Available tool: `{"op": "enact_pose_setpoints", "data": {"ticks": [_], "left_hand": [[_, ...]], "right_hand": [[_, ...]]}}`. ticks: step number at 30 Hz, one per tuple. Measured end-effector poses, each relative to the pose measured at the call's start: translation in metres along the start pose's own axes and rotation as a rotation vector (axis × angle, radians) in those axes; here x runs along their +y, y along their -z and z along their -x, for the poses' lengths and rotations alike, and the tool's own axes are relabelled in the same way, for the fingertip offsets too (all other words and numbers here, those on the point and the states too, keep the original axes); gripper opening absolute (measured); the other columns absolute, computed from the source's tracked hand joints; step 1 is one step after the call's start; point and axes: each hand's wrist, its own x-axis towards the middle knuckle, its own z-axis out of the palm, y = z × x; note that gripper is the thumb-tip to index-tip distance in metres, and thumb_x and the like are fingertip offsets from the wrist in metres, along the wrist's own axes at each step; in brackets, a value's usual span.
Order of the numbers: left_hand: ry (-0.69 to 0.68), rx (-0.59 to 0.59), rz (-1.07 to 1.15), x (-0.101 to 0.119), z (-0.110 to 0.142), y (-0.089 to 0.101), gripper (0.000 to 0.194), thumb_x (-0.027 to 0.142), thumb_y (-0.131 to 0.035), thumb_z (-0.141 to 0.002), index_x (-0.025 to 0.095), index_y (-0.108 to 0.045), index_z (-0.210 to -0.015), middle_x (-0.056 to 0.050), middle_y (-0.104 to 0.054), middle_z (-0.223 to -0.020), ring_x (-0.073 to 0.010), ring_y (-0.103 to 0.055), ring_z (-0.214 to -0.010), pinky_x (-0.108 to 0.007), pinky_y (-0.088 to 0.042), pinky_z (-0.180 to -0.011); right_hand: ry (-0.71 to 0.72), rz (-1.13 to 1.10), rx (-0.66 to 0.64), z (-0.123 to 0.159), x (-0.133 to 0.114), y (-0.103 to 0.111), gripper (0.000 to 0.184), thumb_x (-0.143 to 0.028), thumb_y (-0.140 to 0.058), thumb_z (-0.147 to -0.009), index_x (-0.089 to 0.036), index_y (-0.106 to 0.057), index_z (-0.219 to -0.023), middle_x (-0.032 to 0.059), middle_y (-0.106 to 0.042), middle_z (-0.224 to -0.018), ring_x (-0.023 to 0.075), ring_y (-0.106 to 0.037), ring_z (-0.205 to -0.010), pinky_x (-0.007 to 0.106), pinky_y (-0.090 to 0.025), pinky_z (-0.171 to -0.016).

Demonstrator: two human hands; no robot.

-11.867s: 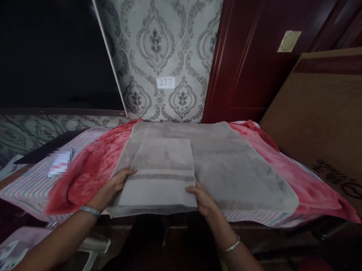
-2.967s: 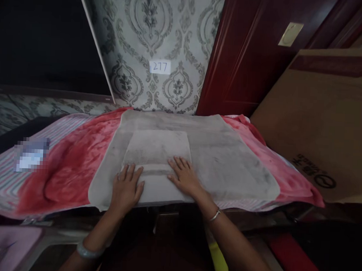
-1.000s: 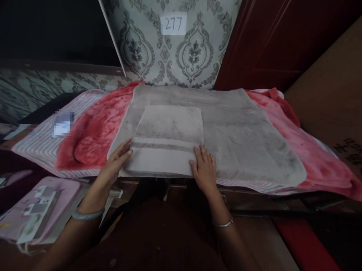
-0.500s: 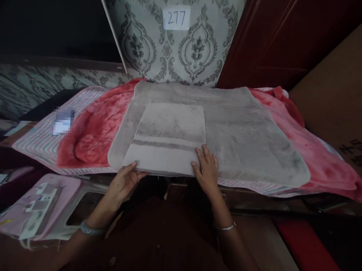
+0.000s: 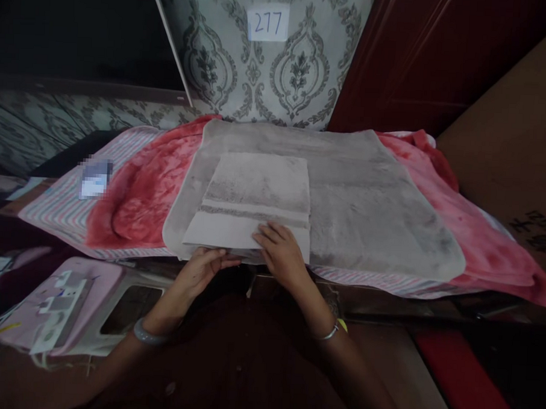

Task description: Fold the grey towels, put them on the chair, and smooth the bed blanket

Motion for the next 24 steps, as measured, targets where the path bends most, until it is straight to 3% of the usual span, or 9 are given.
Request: {"op": "enact_pose_setpoints", "data": {"ticks": [3, 6, 11, 14, 19, 22, 24], "left_hand": [[0.016, 0.031, -0.042, 0.000, -0.001, 0.000, 0.035, 0.031, -0.092, -0.062, 0.012, -0.072, -0.083, -0.008, -0.077, -0.085, -0.0266, -0.076, -0.076, -0.044, -0.066, -0.077], [0.025, 0.050, -0.044, 0.000, -0.003, 0.003, 0.039, 0.035, -0.091, -0.064, 0.011, -0.072, -0.089, -0.012, -0.078, -0.092, -0.0298, -0.077, -0.081, -0.047, -0.066, -0.080], [0.040, 0.055, -0.019, -0.002, -0.007, 0.008, 0.035, 0.029, -0.087, -0.067, 0.012, -0.071, -0.093, -0.012, -0.078, -0.097, -0.0310, -0.078, -0.088, -0.051, -0.064, -0.089], [0.047, 0.040, -0.015, -0.003, -0.006, 0.009, 0.033, 0.026, -0.087, -0.067, 0.012, -0.071, -0.092, -0.011, -0.078, -0.096, -0.0288, -0.077, -0.084, -0.049, -0.064, -0.090], [0.073, -0.018, 0.074, 0.002, -0.005, 0.008, 0.029, 0.022, -0.081, -0.071, 0.014, -0.071, -0.097, -0.011, -0.079, -0.098, -0.0281, -0.076, -0.084, -0.050, -0.062, -0.089], [0.117, -0.066, 0.156, 0.007, -0.005, 0.007, 0.030, 0.023, -0.076, -0.071, 0.014, -0.070, -0.099, -0.014, -0.079, -0.101, -0.0329, -0.076, -0.091, -0.054, -0.060, -0.091], [0.134, -0.076, 0.182, 0.009, -0.006, 0.006, 0.031, 0.023, -0.073, -0.073, 0.014, -0.071, -0.102, -0.015, -0.080, -0.101, -0.0338, -0.076, -0.092, -0.055, -0.058, -0.094]], "right_hand": [[-0.020, -0.118, 0.047, -0.014, 0.003, 0.000, 0.031, -0.018, -0.052, -0.098, -0.023, -0.077, -0.114, 0.0089, -0.076, -0.121, 0.0256, -0.065, -0.120, 0.047, -0.053, -0.103], [-0.071, -0.202, 0.086, -0.022, 0.002, 0.003, 0.026, -0.025, -0.054, -0.099, -0.024, -0.079, -0.106, 0.0078, -0.079, -0.109, 0.0254, -0.069, -0.107, 0.045, -0.056, -0.096], [-0.193, -0.265, 0.083, -0.026, 0.000, 0.006, 0.025, -0.031, -0.056, -0.098, -0.026, -0.080, -0.102, 0.0066, -0.079, -0.104, 0.0256, -0.071, -0.102, 0.043, -0.056, -0.090], [-0.174, -0.264, 0.087, -0.025, 0.000, 0.005, 0.027, -0.030, -0.053, -0.099, -0.026, -0.080, -0.102, 0.0068, -0.079, -0.104, 0.0253, -0.071, -0.102, 0.044, -0.056, -0.092], [-0.037, -0.149, 0.019, -0.012, -0.006, 0.003, 0.031, -0.032, -0.059, -0.096, -0.021, -0.075, -0.121, 0.0123, -0.072, -0.128, 0.0290, -0.062, -0.121, 0.051, -0.049, -0.106], [-0.007, -0.011, -0.086, -0.002, -0.013, -0.001, 0.061, -0.040, -0.070, -0.090, -0.021, -0.058, -0.147, 0.0156, -0.051, -0.156, 0.0347, -0.046, -0.142, 0.056, -0.041, -0.115], [-0.016, 0.067, -0.129, 0.003, -0.017, -0.005, 0.075, -0.037, -0.071, -0.089, -0.022, -0.044, -0.158, 0.0150, -0.039, -0.165, 0.0358, -0.035, -0.150, 0.059, -0.034, -0.119]]}}
